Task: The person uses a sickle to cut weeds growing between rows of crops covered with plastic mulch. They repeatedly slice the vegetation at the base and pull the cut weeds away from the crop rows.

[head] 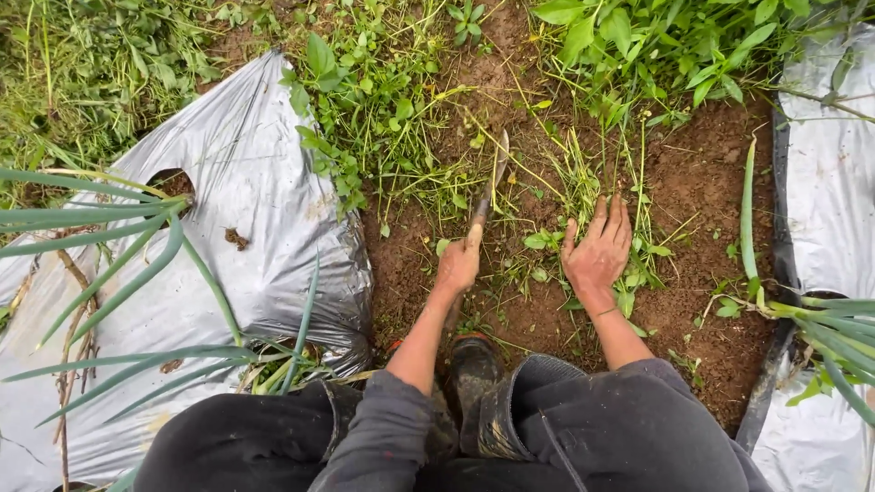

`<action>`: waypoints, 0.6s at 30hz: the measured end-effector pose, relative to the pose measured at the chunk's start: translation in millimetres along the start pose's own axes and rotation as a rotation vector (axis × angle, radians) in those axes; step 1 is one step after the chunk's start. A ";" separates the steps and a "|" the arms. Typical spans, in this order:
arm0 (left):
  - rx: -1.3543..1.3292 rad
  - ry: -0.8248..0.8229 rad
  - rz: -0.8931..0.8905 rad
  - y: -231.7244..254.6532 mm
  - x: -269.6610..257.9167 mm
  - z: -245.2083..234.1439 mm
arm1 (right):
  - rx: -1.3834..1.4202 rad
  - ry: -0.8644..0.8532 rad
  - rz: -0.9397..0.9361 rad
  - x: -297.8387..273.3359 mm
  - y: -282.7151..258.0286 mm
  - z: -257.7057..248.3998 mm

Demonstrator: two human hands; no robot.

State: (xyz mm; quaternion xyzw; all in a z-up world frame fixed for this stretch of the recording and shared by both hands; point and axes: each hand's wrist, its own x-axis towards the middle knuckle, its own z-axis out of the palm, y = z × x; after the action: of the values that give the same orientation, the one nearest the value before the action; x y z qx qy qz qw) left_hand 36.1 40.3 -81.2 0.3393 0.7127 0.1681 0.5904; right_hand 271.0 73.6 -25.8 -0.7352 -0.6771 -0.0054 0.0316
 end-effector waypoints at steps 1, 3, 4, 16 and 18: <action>0.017 0.007 0.003 4.8 10.8 -7.8 | 0.008 0.012 0.002 1.7 -1.3 -1.8; 0.035 0.007 0.005 13.6 5.7 -18.4 | 0.013 0.021 0.008 2.9 -0.6 -3.0; 0.052 -0.008 0.042 17.5 -10.3 -21.9 | 0.008 0.009 0.014 2.1 0.9 -2.5; 0.124 -0.034 -0.050 -10.1 -29.1 31.2 | -0.013 -0.037 0.010 -3.9 2.4 -0.7; 0.059 -0.017 0.053 -0.4 10.1 29.0 | -0.023 -0.016 0.010 4.7 -1.1 -1.4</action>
State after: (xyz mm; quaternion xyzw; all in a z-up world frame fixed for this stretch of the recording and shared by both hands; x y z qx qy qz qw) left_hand 62.9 42.3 -96.0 0.3768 0.7030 0.1598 0.5816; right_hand 270.4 78.3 -24.2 -0.7389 -0.6736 -0.0073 0.0179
